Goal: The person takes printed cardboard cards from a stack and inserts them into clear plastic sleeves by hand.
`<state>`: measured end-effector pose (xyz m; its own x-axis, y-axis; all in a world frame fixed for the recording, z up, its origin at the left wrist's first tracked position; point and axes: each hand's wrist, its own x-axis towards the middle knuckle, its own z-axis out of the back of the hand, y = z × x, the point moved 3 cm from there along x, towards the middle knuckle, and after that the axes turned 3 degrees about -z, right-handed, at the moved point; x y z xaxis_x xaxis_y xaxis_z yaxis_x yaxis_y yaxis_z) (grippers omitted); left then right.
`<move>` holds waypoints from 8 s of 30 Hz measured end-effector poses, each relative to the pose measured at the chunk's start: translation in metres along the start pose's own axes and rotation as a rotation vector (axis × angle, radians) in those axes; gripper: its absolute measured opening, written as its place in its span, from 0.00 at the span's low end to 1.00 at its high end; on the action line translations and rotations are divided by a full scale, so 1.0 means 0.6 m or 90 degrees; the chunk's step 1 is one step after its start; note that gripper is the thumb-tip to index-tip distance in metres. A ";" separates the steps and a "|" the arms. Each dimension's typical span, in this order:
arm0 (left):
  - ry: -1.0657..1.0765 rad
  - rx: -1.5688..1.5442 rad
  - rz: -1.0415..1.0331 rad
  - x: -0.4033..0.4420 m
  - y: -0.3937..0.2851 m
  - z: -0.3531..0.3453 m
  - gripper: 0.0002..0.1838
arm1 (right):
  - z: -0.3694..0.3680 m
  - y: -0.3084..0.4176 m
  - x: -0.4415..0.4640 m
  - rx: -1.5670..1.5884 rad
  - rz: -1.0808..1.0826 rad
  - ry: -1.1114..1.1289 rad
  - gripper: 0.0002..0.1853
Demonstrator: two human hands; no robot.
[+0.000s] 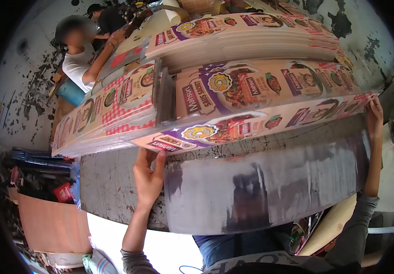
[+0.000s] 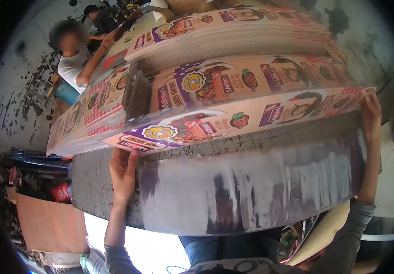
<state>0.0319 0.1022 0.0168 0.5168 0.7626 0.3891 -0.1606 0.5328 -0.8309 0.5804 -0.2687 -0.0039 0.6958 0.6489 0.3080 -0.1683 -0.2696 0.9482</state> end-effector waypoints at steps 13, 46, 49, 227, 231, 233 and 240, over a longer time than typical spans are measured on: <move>0.119 0.204 0.008 -0.006 -0.009 0.007 0.12 | -0.011 0.002 -0.008 -0.205 0.009 -0.129 0.18; 0.215 0.426 -0.313 0.013 -0.084 -0.090 0.20 | -0.052 0.003 0.008 -0.437 -0.027 -0.074 0.21; 0.205 0.446 -0.315 0.014 -0.081 -0.092 0.20 | -0.052 -0.017 0.019 -0.495 0.029 -0.072 0.19; 0.227 0.309 -0.719 -0.063 -0.102 -0.105 0.08 | -0.691 0.252 0.033 -0.201 0.384 0.132 0.18; 0.217 0.317 -0.765 -0.064 -0.109 -0.106 0.10 | -0.672 0.255 0.038 -0.222 0.478 0.026 0.17; 0.215 0.314 -0.761 -0.064 -0.107 -0.105 0.10 | -0.663 0.266 0.037 -0.236 0.418 0.048 0.17; 0.214 0.283 -0.779 -0.065 -0.106 -0.106 0.09 | -0.670 0.283 0.021 -0.220 0.446 0.048 0.19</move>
<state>0.0751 0.0153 0.0290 0.6928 -0.3778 0.6142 0.3248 0.9240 0.2019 0.2799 -0.0201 0.1929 0.3004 0.4592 0.8360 -0.7664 -0.4056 0.4982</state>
